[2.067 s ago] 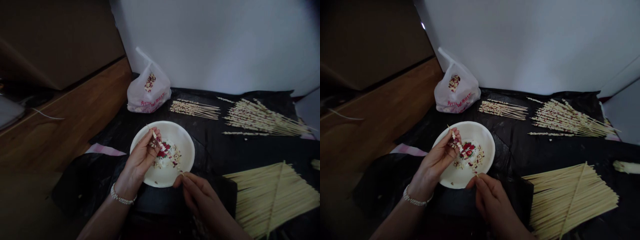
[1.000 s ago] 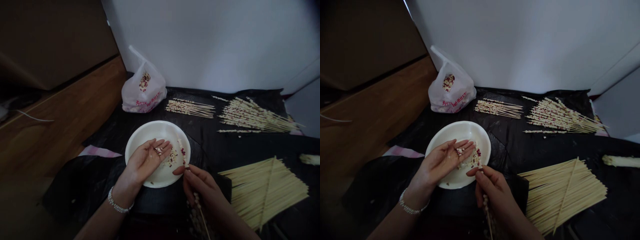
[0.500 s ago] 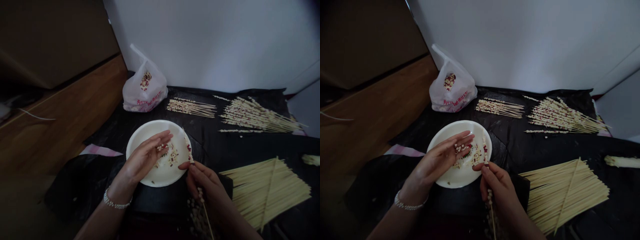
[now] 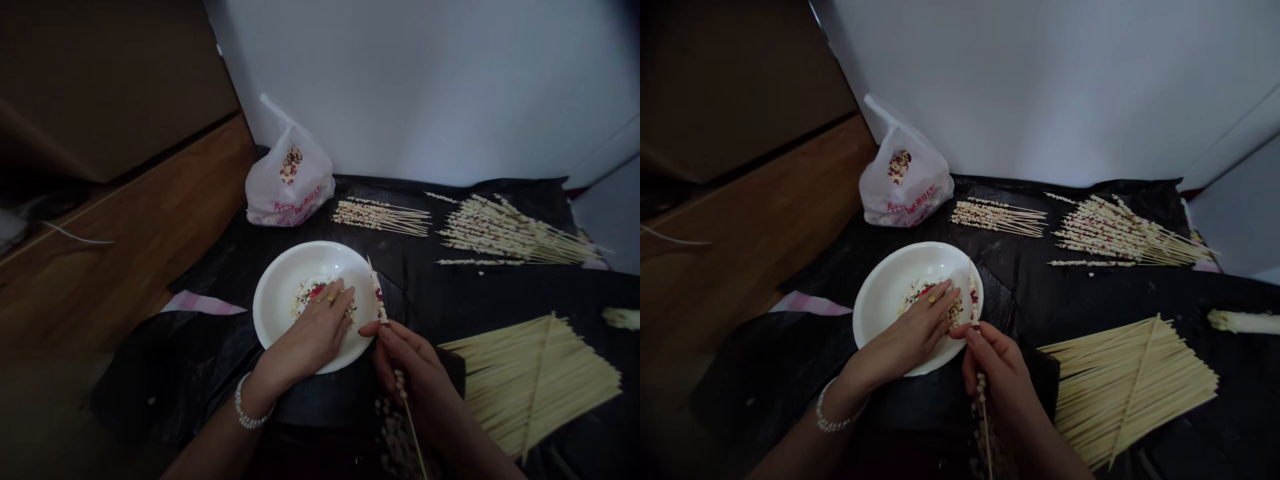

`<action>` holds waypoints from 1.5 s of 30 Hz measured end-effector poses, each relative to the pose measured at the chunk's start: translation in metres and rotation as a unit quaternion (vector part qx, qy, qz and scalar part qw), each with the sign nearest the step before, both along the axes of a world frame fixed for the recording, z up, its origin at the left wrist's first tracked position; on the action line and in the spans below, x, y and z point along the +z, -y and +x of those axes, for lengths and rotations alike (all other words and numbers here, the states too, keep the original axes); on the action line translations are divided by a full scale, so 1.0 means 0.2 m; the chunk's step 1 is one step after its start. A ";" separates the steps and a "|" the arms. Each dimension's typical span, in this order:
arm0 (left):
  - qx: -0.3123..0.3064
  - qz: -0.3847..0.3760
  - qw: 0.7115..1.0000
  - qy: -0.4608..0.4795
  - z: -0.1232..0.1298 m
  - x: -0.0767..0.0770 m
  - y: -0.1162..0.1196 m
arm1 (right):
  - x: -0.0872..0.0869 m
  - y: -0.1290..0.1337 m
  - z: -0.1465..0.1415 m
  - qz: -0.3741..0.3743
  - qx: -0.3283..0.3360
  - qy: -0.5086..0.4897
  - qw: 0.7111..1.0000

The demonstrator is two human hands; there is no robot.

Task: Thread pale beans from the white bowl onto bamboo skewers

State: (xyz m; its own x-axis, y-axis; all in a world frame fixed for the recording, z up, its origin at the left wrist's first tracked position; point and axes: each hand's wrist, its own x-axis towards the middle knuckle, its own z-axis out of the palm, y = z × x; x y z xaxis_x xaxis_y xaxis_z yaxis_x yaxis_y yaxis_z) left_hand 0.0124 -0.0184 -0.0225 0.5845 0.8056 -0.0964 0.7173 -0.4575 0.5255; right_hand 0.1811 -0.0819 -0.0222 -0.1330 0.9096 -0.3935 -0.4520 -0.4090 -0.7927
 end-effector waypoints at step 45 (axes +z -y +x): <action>-0.050 -0.161 0.979 0.113 0.01 0.10 0.01 | 0.02 0.00 0.01 0.002 0.004 -0.011 1.000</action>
State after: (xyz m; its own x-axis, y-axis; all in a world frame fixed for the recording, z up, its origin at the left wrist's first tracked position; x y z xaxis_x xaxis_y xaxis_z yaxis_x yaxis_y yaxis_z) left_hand 0.0136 -0.0210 -0.0032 0.6945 0.6926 -0.1947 0.5264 -0.3047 0.7937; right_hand 0.1829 -0.0816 -0.0181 -0.1490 0.9099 -0.3871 -0.4661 -0.4099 -0.7841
